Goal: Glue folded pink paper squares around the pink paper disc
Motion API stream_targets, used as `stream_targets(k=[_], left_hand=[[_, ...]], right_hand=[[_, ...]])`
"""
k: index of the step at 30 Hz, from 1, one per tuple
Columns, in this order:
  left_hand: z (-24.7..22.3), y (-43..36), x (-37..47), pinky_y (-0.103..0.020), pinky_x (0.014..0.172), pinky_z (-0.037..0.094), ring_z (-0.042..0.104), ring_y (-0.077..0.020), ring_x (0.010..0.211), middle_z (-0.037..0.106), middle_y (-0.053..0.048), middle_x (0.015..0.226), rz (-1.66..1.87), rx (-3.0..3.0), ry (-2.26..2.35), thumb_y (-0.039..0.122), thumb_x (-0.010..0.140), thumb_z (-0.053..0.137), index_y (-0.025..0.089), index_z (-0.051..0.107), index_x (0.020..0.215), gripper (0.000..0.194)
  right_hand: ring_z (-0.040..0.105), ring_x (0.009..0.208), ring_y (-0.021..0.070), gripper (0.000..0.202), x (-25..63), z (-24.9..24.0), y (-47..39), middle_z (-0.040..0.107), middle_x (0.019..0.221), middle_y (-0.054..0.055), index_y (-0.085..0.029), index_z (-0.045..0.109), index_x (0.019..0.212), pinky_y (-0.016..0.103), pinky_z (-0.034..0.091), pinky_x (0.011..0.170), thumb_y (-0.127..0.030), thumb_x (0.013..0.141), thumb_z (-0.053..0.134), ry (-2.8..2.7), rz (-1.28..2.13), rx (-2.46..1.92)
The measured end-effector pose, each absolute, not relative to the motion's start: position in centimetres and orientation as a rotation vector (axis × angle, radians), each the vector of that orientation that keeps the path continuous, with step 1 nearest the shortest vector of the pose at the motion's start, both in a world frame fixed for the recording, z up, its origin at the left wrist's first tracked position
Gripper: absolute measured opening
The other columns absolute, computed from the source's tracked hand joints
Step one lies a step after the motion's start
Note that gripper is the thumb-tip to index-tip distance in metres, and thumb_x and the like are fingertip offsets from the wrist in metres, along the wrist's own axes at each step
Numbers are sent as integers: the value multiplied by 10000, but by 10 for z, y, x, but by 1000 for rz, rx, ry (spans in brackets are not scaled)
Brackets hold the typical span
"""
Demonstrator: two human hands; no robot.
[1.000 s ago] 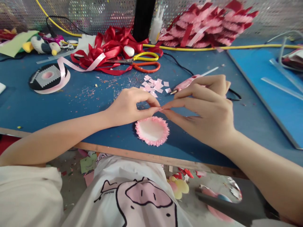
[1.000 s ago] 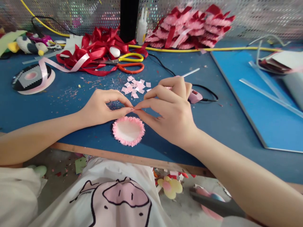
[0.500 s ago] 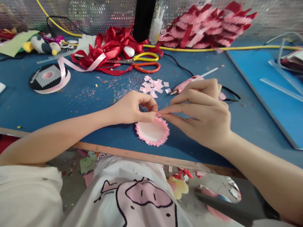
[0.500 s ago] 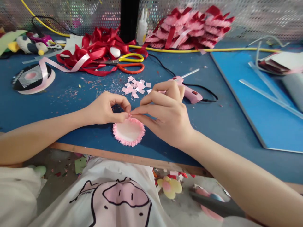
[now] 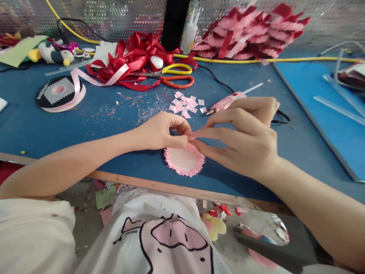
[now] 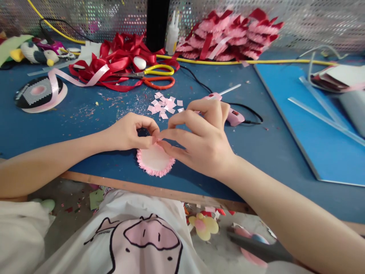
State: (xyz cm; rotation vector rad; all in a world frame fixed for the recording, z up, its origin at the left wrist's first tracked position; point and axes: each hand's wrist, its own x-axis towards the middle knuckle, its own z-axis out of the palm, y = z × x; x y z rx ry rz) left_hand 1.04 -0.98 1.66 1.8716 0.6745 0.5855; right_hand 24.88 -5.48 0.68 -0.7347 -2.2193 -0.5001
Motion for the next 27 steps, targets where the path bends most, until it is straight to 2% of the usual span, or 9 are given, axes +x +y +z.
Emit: stream_targets(k=[3, 7, 14, 19, 23, 27], left_hand=[[16, -10, 11, -296, 797, 508, 656, -127, 791, 742, 6, 814, 587, 1908, 688, 195, 739, 674, 174, 745, 771, 80], [17, -10, 12, -327, 876, 518, 676, -152, 864, 762, -9, 859, 588, 1992, 714, 171, 733, 691, 184, 762, 768, 81], [20, -13, 12, -360, 988, 526, 679, -178, 953, 779, -19, 886, 584, 2065, 765, 163, 761, 719, 192, 758, 759, 49], [21, -15, 13, -346, 957, 515, 687, -165, 923, 785, -14, 868, 608, 2048, 732, 206, 800, 721, 186, 752, 776, 44], [19, -14, 12, -311, 845, 515, 717, -160, 934, 806, -30, 960, 600, 1946, 717, 234, 852, 707, 176, 758, 925, 106], [17, -11, 12, -318, 867, 517, 736, -167, 1004, 812, -43, 1028, 652, 1854, 715, 220, 869, 726, 176, 723, 1008, 146]], right_hand=[[603, 1046, 252, 97, 248, 7, -56, 752, 912, -22, -322, 756, 989, 442, 368, 843, -350, 952, 841, -2210, -598, -725], [621, 1055, 253, 60, 246, 6, -57, 767, 903, -31, -309, 746, 953, 437, 343, 869, -322, 991, 790, -2235, -625, -743], [612, 1043, 225, 102, 244, 7, -57, 751, 856, -45, -280, 706, 915, 415, 337, 897, -264, 989, 775, -2222, -624, -716], [606, 1051, 229, 107, 244, 7, -59, 751, 882, -35, -271, 680, 921, 404, 344, 890, -222, 957, 768, -2233, -619, -762], [619, 1024, 222, 134, 243, 7, -57, 738, 903, -34, -252, 647, 909, 405, 347, 867, -185, 921, 763, -2222, -610, -803], [613, 1010, 207, 114, 245, 6, -54, 730, 882, -52, -271, 699, 915, 429, 333, 858, -210, 944, 790, -2188, -616, -818]])
